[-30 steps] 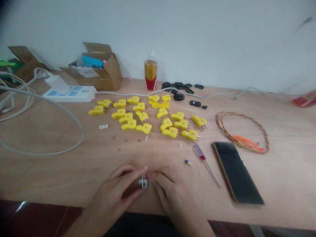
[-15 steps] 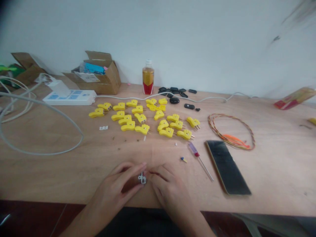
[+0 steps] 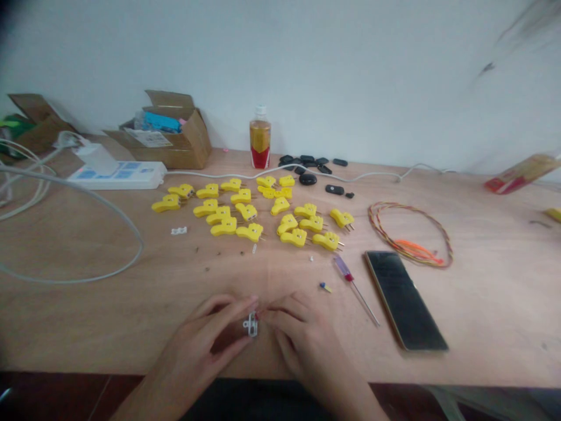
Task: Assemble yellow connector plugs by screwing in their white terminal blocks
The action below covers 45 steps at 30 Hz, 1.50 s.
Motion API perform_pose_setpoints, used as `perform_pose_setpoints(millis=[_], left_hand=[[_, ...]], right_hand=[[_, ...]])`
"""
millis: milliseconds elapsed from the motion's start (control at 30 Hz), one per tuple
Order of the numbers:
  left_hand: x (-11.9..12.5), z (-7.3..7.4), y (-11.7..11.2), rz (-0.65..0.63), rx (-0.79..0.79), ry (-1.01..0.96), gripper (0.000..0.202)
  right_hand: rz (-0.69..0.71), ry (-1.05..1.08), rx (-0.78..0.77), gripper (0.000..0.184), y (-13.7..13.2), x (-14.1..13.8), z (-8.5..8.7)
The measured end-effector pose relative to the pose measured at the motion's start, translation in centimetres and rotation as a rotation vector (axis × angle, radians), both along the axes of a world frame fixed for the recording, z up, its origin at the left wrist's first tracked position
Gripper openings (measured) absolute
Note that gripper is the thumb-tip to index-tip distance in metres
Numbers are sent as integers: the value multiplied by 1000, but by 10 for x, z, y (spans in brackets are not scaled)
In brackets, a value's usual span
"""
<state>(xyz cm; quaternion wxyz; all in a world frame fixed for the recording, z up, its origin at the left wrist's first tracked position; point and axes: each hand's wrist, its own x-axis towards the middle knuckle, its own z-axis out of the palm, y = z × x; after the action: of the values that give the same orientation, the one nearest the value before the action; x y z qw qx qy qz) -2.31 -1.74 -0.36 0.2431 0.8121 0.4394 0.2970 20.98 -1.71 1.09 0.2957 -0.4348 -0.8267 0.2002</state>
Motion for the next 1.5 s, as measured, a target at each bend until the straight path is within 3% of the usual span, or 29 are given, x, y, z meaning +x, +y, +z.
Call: perform_pose_setpoints(millis=[267,467,700,833,1000,1167,1267,1400,1500], left_hand=[[-1,-3,2,-5,53,-29,59],[0,-4,1,2,35,-66,48],[-1,-3,-1,-15,-16,-50,62],[0,0,-1,-23,0,-42,65],[2,3,1,-12,60,-39,52],[0,-1,1,7,94,-6,37],[-1,-2,1,4,110,12,36],[0,-1,2,44,148,27,31],[1,1,3,51,164,19,29]], right_hand=[[67,-24,123,34,2,-2,2],[117,-78,93,34,-1,-2,-6],[42,-62,-4,34,-1,-3,5],[31,-36,38,31,1,-1,2],[93,-68,101,32,-3,-2,-6],[73,-71,87,29,-6,-7,0],[-8,-137,106,27,-3,11,9],[-359,-257,251,26,2,58,11],[-397,-367,224,32,6,80,3]])
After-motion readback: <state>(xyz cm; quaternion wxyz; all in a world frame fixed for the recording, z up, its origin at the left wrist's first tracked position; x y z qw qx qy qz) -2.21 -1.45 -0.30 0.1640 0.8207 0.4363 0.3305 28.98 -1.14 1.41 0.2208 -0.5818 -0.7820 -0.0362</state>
